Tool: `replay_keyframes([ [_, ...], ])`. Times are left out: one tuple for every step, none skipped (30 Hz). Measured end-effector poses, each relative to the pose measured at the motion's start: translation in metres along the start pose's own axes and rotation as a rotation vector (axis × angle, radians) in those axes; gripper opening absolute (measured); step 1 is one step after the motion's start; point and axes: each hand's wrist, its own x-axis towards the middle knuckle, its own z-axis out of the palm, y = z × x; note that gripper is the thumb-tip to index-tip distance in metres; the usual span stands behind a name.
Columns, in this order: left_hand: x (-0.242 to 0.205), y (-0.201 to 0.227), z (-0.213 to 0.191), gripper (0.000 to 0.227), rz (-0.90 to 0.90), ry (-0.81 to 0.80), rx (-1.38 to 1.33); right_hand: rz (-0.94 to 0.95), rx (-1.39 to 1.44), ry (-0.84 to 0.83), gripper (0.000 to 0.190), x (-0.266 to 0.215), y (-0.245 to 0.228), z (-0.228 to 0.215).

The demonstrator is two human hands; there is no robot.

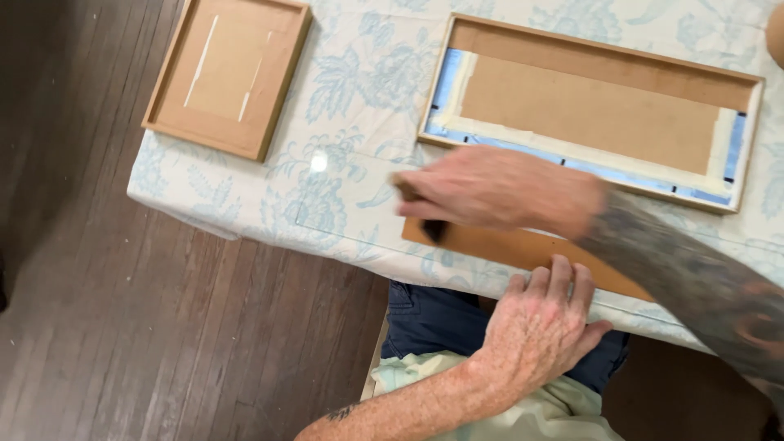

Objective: Applying adhesive paper tape to the back of a wooden picture frame to seal it.

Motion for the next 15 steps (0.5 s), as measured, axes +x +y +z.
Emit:
replay_keyframes([
  [0.0, 0.0, -0.001, 0.074, 0.004, -0.023, -0.003, -0.116, -0.022, 0.114, 0.035, 0.011, 0.002, 0.002],
  [0.001, 0.0, -0.001, 0.073, 0.002, -0.043, -0.007, -0.234, -0.05, 0.223, 0.035, 0.023, 0.004, 0.004],
  [0.0, 0.0, 0.0, 0.073, 0.01, -0.045, -0.007, -0.229, -0.049, 0.229, 0.035, 0.02, 0.003, -0.001],
  [-0.001, 0.0, 0.001, 0.072, 0.013, -0.054, 0.009, -0.273, 0.001, 0.28, 0.031, 0.017, 0.001, -0.005],
  [-0.002, -0.001, 0.001, 0.072, 0.015, -0.064, 0.024, -0.318, 0.051, 0.332, 0.027, 0.015, -0.002, -0.009],
  [-0.001, -0.001, 0.001, 0.072, 0.015, -0.064, 0.024, -0.317, 0.051, 0.332, 0.027, 0.003, 0.006, -0.007],
  [-0.001, -0.001, 0.0, 0.068, 0.02, -0.038, 0.062, -0.246, 0.024, 0.298, 0.03, -0.008, 0.014, -0.005],
  [-0.001, -0.002, -0.001, 0.065, 0.025, -0.016, 0.102, -0.177, 0.0, 0.264, 0.034, -0.018, 0.021, -0.002],
  [0.0, -0.002, -0.001, 0.065, 0.025, -0.018, 0.104, -0.179, 0.002, 0.265, 0.034, -0.037, 0.021, -0.005],
  [0.001, -0.003, 0.0, 0.056, 0.029, -0.032, 0.093, 0.002, -0.012, 0.167, 0.034, -0.057, 0.022, -0.009],
  [0.003, -0.003, 0.001, 0.047, 0.033, -0.046, 0.082, 0.183, -0.026, 0.067, 0.037, -0.077, 0.024, -0.013],
  [0.005, -0.005, -0.003, 0.047, 0.044, -0.047, 0.079, 0.191, -0.023, 0.073, 0.037, -0.101, 0.035, -0.006],
  [0.007, -0.006, -0.006, 0.042, 0.052, -0.027, 0.093, 0.146, -0.004, 0.334, 0.027, -0.125, 0.046, 0.002],
  [0.01, -0.006, -0.008, 0.038, 0.066, -0.006, 0.101, 0.107, 0.012, 0.597, 0.017, -0.152, 0.058, 0.009],
  [0.015, -0.009, -0.013, 0.038, 0.081, -0.005, 0.095, 0.122, 0.01, 0.604, 0.017, -0.181, 0.092, 0.037],
])
